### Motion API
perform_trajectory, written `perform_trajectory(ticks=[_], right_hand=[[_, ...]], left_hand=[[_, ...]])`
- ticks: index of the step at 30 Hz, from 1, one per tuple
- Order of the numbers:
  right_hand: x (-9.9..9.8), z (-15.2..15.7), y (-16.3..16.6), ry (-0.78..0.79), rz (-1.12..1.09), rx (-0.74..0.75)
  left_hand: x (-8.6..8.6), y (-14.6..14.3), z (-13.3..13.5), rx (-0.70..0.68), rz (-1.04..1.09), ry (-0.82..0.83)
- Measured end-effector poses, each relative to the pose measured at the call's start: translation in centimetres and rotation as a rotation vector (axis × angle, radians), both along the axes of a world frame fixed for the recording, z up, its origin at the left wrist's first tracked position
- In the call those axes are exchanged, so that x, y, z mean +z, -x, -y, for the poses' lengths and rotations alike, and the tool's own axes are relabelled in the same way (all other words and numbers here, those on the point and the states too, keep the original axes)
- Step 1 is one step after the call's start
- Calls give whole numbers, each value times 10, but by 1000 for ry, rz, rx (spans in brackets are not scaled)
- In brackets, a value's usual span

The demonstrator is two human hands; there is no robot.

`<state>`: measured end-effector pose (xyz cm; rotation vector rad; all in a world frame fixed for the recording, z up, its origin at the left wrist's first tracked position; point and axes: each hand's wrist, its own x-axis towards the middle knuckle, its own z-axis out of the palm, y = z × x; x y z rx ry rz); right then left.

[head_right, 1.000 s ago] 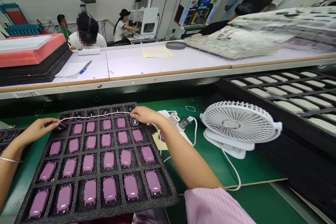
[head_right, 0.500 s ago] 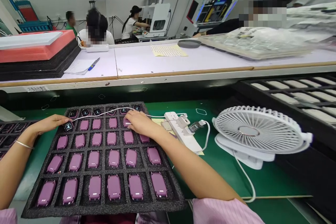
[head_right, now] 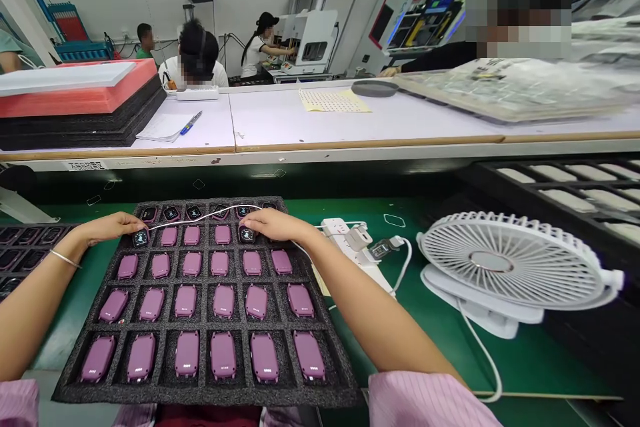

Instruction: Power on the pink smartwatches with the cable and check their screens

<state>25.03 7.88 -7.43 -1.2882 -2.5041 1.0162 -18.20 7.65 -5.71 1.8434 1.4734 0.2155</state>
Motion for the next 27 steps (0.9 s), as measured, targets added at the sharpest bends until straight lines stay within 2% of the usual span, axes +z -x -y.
perform_trajectory(ticks=[5,10,18,23,27], right_hand=[[1,0,9,-35,38,18],[-1,-2,9,-65,65,3],[-2,-3,10,-101,141,-46],[-2,-2,12,-109,155,-52],[-4,-3,12,-106,156,-44]], left_hand=[[4,-1,-3,19,-13,-33],[5,-12,6,125,-53,-223],[-19,-60,29,-142,-99,-320],[-17,-63,29,-224,-197,-437],[-12,-64,30,-224,-226,-452]])
